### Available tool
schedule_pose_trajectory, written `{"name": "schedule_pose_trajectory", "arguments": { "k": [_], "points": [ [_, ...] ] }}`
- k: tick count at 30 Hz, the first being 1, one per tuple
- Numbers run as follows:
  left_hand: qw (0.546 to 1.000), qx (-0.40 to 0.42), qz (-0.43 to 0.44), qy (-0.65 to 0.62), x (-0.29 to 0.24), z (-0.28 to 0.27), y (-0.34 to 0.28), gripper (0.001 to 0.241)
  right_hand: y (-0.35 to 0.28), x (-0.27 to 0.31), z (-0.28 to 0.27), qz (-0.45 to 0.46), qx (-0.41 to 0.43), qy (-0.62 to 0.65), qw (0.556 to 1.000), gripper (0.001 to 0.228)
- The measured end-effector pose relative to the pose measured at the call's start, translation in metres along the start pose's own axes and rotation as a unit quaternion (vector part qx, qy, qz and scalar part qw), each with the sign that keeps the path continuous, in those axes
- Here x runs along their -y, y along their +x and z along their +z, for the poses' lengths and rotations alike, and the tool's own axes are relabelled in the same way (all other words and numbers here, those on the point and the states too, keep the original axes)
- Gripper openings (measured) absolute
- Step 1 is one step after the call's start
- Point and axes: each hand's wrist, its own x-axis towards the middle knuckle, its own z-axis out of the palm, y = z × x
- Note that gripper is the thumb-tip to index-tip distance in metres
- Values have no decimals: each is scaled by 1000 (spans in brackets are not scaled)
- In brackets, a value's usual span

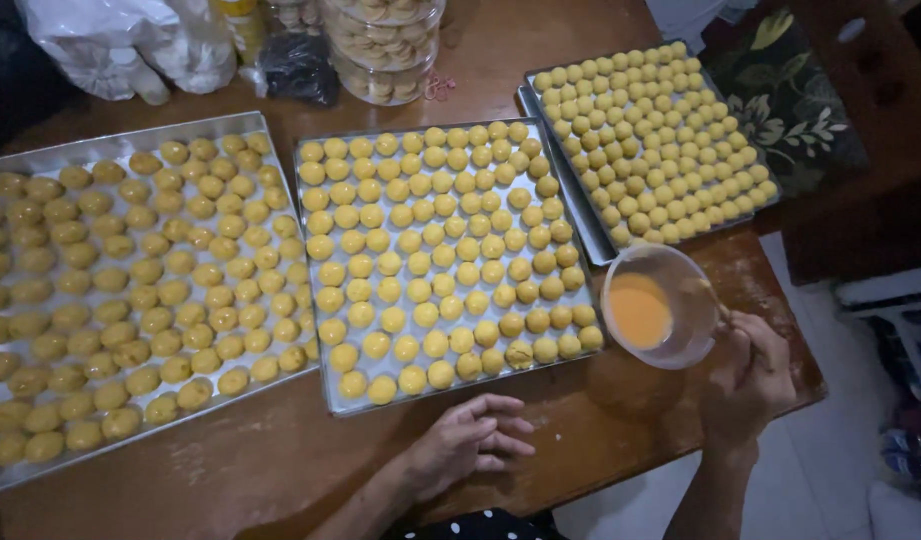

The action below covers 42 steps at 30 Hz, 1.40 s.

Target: Brushing egg wash onto small round cookies on baking trays using a pastry brush

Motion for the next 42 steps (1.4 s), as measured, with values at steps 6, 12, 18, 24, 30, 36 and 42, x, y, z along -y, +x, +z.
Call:
{"name": "schedule_pose_trajectory", "arguments": {
  "k": [6,12,18,24,30,36,42],
  "points": [
    [1000,10,2,-8,4,-5,3,52,12,42,5,-11,-156,66,986,38],
    [1000,9,1,0,1,-2,0,54,19,93,42,267,-158,388,868,27],
    [1000,14,13,-20,5,-6,3,52,20,127,71,351,-89,494,790,18],
    [999,18,9,-31,4,-3,1,51,25,131,77,338,-39,427,838,22],
    [1000,25,12,-10,9,-9,5,57,33,136,71,236,13,435,869,19],
    [997,27,52,51,16,-4,2,49,30,132,74,261,-4,455,851,19],
    [993,-5,58,105,9,15,-17,54,35,143,80,212,104,508,828,18]
  ]
}}
